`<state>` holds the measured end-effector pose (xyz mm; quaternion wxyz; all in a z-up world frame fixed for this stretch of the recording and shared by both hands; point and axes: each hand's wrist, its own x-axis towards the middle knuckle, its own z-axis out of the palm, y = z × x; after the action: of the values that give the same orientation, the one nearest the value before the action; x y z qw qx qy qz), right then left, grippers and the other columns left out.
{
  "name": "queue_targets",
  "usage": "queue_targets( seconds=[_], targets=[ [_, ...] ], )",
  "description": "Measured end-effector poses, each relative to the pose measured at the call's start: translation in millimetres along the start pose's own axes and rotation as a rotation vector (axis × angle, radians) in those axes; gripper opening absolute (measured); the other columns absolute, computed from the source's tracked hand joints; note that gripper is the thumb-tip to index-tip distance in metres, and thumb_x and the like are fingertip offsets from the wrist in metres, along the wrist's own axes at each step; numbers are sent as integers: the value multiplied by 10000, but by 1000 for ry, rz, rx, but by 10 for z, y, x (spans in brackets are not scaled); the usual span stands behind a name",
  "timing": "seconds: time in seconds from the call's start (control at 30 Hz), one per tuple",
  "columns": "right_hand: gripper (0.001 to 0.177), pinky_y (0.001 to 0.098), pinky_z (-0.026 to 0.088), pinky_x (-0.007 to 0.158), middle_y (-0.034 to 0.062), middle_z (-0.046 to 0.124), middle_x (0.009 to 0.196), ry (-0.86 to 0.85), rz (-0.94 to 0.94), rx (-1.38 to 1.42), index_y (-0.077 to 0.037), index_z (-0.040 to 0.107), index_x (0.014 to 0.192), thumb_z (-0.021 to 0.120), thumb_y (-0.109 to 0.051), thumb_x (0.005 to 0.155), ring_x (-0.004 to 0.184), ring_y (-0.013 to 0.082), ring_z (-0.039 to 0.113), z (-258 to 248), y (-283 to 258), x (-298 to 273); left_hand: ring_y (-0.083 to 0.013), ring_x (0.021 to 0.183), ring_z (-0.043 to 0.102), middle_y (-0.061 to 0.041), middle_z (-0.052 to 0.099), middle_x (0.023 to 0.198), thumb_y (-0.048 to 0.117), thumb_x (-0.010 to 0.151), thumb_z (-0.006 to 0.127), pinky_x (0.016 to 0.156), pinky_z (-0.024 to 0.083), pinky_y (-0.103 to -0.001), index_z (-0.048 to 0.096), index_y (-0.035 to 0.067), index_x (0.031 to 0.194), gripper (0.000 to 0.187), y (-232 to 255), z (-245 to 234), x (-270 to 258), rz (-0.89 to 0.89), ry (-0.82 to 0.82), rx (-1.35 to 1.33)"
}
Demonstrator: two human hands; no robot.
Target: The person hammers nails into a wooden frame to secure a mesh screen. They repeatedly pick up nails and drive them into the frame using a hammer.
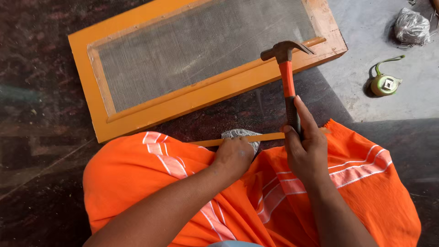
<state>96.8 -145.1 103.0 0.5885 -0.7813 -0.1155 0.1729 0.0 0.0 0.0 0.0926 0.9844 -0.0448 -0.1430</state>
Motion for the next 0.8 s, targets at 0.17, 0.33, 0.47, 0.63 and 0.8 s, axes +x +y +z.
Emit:
queue_targets(
  seconds=[0.17, 0.33, 0.47, 0.63, 0.8],
  targets=[
    [616, 208, 439, 566, -6, 608, 922, 9, 85, 2, -101, 421, 1578, 556, 22, 990, 672, 38, 503, -17, -19, 30, -336, 861, 722, -170, 712, 917, 118, 833, 676, 755, 577, -440, 743, 61, 834, 88, -72, -130, -57, -15, -4, -162],
    [621, 212, 437, 554, -15, 596, 918, 15, 138, 83, -109, 408, 1586, 550, 11, 994, 666, 37, 508, -18, 40, 49, -380, 848, 702, -175, 724, 862, 135, 802, 701, 775, 559, -500, 725, 64, 799, 75, -199, -228, -91, -177, 17, -523],
    [650, 224, 430, 524, -4, 611, 874, 21, 177, 68, -112, 402, 1604, 562, 4, 984, 624, 45, 499, 11, 28, 100, -290, 823, 737, -119, 766, 859, 177, 803, 723, 770, 576, -425, 730, 76, 826, 104, -330, -429, 73, -300, 3, -881],
    [754, 242, 428, 449, 17, 585, 804, -31, 276, 130, -107, 339, 1611, 634, -11, 924, 546, 64, 495, 98, 7, 149, -188, 794, 741, -87, 764, 832, 197, 801, 732, 735, 600, -343, 705, 55, 882, 166, -370, -654, 236, -263, 50, -1251],
    [801, 237, 437, 471, 23, 612, 796, -93, 300, 153, -76, 363, 1594, 690, 12, 869, 571, 63, 523, 219, 70, 221, -159, 808, 738, -81, 772, 870, 171, 800, 752, 729, 575, -325, 715, 47, 904, 166, -282, -757, 239, -200, 71, -1185]
  ],
)
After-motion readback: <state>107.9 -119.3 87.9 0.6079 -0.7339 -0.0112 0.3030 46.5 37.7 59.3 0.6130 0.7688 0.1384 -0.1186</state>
